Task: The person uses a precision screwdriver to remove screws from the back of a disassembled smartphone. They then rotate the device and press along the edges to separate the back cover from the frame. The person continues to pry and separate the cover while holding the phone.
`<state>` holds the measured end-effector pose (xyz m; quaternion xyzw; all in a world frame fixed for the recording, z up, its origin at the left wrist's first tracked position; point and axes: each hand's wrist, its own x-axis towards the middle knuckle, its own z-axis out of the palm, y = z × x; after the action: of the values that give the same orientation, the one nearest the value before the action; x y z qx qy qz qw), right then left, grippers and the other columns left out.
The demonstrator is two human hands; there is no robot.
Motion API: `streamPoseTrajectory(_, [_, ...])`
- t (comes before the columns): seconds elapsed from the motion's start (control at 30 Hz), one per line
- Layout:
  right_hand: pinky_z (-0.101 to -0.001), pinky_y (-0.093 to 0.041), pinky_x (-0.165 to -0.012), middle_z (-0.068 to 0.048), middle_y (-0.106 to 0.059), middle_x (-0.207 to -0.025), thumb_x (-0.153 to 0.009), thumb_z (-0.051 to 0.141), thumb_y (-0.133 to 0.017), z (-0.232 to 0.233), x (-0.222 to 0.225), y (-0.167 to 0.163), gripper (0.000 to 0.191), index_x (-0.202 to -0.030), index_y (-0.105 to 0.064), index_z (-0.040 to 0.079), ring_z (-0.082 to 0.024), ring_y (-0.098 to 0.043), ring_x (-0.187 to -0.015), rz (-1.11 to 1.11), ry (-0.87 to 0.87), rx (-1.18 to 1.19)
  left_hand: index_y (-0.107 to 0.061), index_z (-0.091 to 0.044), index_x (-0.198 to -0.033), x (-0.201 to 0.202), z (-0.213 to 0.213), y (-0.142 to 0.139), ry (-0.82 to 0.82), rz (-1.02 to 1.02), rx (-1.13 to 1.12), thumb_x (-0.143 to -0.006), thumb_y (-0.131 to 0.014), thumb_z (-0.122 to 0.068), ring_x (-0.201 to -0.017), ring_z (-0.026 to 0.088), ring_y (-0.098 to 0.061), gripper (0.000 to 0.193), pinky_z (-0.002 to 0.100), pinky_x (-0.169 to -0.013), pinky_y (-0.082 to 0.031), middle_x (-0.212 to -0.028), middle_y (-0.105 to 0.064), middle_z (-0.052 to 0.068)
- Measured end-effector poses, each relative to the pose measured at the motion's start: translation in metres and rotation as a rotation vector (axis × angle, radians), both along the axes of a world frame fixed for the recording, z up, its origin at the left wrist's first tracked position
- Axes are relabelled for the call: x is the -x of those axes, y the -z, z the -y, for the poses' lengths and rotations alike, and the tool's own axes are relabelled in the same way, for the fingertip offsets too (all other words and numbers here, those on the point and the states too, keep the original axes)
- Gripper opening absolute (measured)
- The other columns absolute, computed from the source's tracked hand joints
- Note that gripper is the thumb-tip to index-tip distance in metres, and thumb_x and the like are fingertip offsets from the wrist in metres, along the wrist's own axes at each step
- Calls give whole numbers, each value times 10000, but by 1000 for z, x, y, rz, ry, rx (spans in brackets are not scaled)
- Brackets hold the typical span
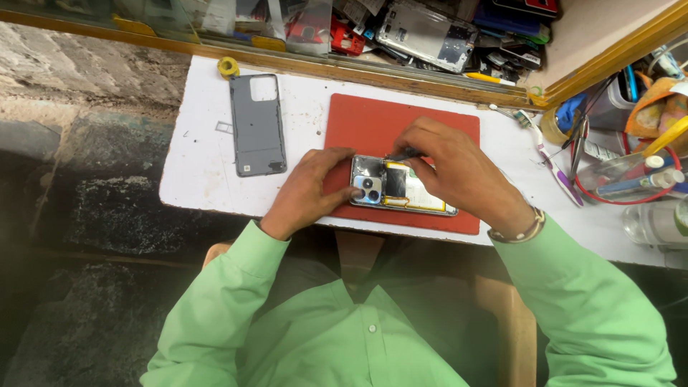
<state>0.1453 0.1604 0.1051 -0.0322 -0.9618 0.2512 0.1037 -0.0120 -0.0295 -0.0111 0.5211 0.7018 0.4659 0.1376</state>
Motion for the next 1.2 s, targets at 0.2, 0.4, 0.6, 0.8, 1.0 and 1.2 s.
streamPoseTrajectory(0.2, [-346, -580, -849, -110, -673, -1073, -846, -93, -697, 2, -26, -5, 222, -1048, -662, -7, -251, -697, -1008, -139, 53, 132, -704, -30, -1148, -8, -22, -14, -66, -79, -54, -874, -783, -220, -1100, 343, -643, 343, 426, -946, -505, -1171, -719, 119])
streamPoseTrajectory(0.4, [-290, -611, -888, -101, -674, -1122, -887, -70, -718, 2, -36, -3, 201, -1070, -664, -8, -185, -703, -1038, -169, 94, 296, -773, -40, -1004, -13, -38, -31, 9, 114, -17, -893, -747, -180, -847, 270, -690, 181, 374, -762, -535, -963, -766, 95])
streamPoseTrajectory(0.6, [-293, -600, -920, -97, -657, -1135, -907, -71, -707, 2, -35, 2, 192, -1086, -662, -19, -176, -681, -1079, -182, 70, 376, -769, -11, -1010, -12, -34, -28, 54, 360, -121, -943, -722, -130, -833, 170, -741, 144, 293, -766, -581, -943, -787, 92])
streamPoseTrajectory(0.8, [-298, -571, -906, -87, -667, -1118, -940, -49, -709, 5, -29, 14, 208, -1133, -642, -12, -167, -671, -1047, -135, 100, 443, -757, -3, -1072, -17, -29, -19, 46, 329, -110, -938, -718, -110, -831, 188, -735, 176, 297, -751, -571, -974, -780, 100])
streamPoseTrajectory(1.0, [-303, -582, -904, -78, -691, -1120, -924, -26, -718, 7, -28, 28, 257, -1166, -634, 1, -168, -703, -1041, -60, 183, 417, -736, -5, -1099, -9, -3, -10, -43, 223, -159, -974, -692, -86, -899, 230, -730, 156, 310, -804, -563, -1031, -761, 115])
streamPoseTrajectory(1.2, [-317, -596, -883, -86, -689, -1144, -927, -7, -723, 9, -19, 32, 278, -1186, -619, -2, -182, -711, -1030, -86, 189, 370, -728, -24, -1090, -6, 16, -4, -34, 188, -56, -871, -783, -131, -907, 262, -670, 250, 341, -807, -542, -1062, -746, 94])
